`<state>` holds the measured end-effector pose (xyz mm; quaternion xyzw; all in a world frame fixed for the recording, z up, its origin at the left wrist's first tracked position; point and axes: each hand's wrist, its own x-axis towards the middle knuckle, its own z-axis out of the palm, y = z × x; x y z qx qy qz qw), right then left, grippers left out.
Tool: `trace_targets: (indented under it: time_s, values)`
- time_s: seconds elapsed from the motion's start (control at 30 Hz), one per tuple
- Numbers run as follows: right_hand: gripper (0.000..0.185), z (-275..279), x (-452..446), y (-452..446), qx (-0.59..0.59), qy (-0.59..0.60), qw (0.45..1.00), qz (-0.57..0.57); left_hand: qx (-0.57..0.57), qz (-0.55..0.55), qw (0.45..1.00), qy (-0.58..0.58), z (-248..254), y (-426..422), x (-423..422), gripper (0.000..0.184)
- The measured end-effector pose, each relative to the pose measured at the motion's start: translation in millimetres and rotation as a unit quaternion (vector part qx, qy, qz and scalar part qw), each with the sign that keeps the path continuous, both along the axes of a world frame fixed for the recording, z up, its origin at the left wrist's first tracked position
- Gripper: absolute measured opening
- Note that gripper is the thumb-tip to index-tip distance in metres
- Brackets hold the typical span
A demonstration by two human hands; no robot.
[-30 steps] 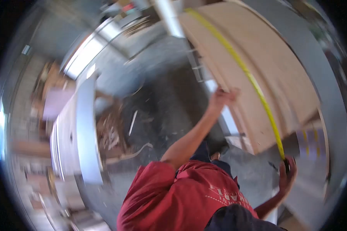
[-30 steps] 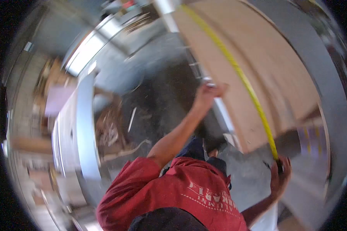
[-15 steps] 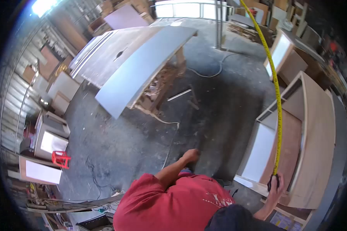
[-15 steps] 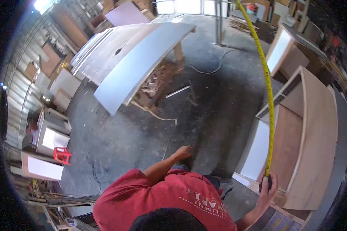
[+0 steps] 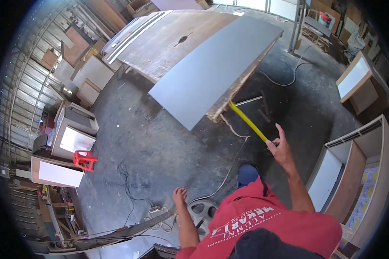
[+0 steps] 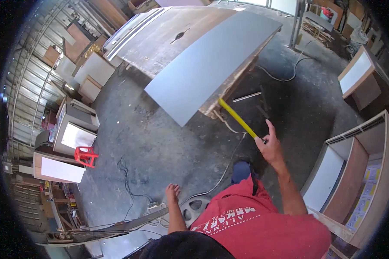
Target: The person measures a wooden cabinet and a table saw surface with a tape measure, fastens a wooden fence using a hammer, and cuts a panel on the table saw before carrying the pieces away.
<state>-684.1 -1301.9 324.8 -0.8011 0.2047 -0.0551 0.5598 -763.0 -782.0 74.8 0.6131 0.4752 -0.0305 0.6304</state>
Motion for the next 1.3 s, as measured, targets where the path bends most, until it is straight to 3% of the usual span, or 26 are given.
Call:
trace_targets:
  time_s: [0.07, 0.13, 0.27, 0.33, 0.37, 0.43, 0.5, 0.6, 0.67, 0.8, 0.93, 1.0, 1.07, 1.13, 1.23, 1.3]
  values:
    - [0.079, -1.2, 41.9, 37.9, -0.069, -0.006, 0.994, 0.088, -0.072, 0.019, 0.997, -0.032, 5.8, 4.0, -9.0, 0.039]
    - [0.078, 5.8, 83.7, 77.4, -0.096, 0.042, 0.988, 0.116, -0.124, -0.01, 0.992, 0.01, 0.5, 18.4, -11.8, 0.042]
    - [0.072, -6.7, 182.8, 155.5, -0.146, 0.011, 0.97, 0.195, -0.155, 0.012, 0.988, 0.024, -12.7, 71.9, -3.1, 0.043]
    - [0.068, -31.6, 241.8, 185.2, -0.226, -0.088, 0.958, 0.152, -0.116, 0.065, 0.991, 0.033, -35.2, 107.8, -7.9, 0.042]
    - [0.065, -44.6, 273.7, 198.3, -0.269, -0.05, 0.952, 0.136, -0.079, 0.097, 0.991, 0.052, -49.0, 126.0, -11.2, 0.041]
    - [0.064, -77.3, 336.6, 218.1, -0.291, -0.08, 0.946, 0.122, -0.005, 0.006, 0.988, 0.156, -98.9, 176.4, -37.8, 0.037]
    - [0.064, -107.0, 396.1, 232.8, -0.308, -0.107, 0.94, 0.099, -0.049, 0.081, 0.976, 0.196, -69.0, 185.6, -20.4, 0.035]
    - [0.065, -130.1, 456.1, 260.4, -0.34, -0.079, 0.932, 0.092, -0.087, 0.152, 0.969, 0.176, -36.2, 218.8, 41.0, 0.031]
    - [0.067, -121.6, 483.6, 270.2, -0.362, 0.007, 0.923, 0.127, -0.09, 0.174, 0.97, 0.143, -27.3, 243.5, 90.8, 0.028]
    - [0.065, -131.5, 526.6, 277.5, -0.416, 0.056, 0.903, 0.094, -0.085, 0.192, 0.974, 0.088, -20.5, 296.2, 188.4, 0.024]
    - [0.065, -183.9, 551.4, 265.2, -0.478, 0.124, 0.868, 0.047, -0.112, 0.192, 0.971, 0.084, -34.3, 346.2, 278.6, 0.02]
    - [0.063, -213.8, 560.5, 269.0, -0.56, 0.16, 0.813, -0.026, -0.129, 0.18, 0.97, 0.103, -54.7, 382.9, 320.8, 0.018]
    - [0.061, -178.4, 582.3, 313.1, -0.558, 0.197, 0.802, -0.078, -0.145, 0.164, 0.967, 0.13, -73.0, 430.6, 361.5, 0.017]
    - [0.06, -152.8, 599.6, 365.6, -0.556, 0.239, 0.786, -0.128, -0.146, 0.14, 0.966, 0.163, -86.6, 485.4, 400.2, 0.017]
    - [0.054, -141.8, 662.9, 436.7, -0.526, 0.195, 0.805, -0.194, -0.102, 0.056, 0.972, 0.205, -90.9, 589.5, 478.8, 0.016]
    - [0.044, -151.3, 709.9, 467.9, -0.481, 0.048, 0.864, -0.141, -0.008, -0.118, 0.967, 0.225, -101.6, 681.5, 557.6, 0.019]
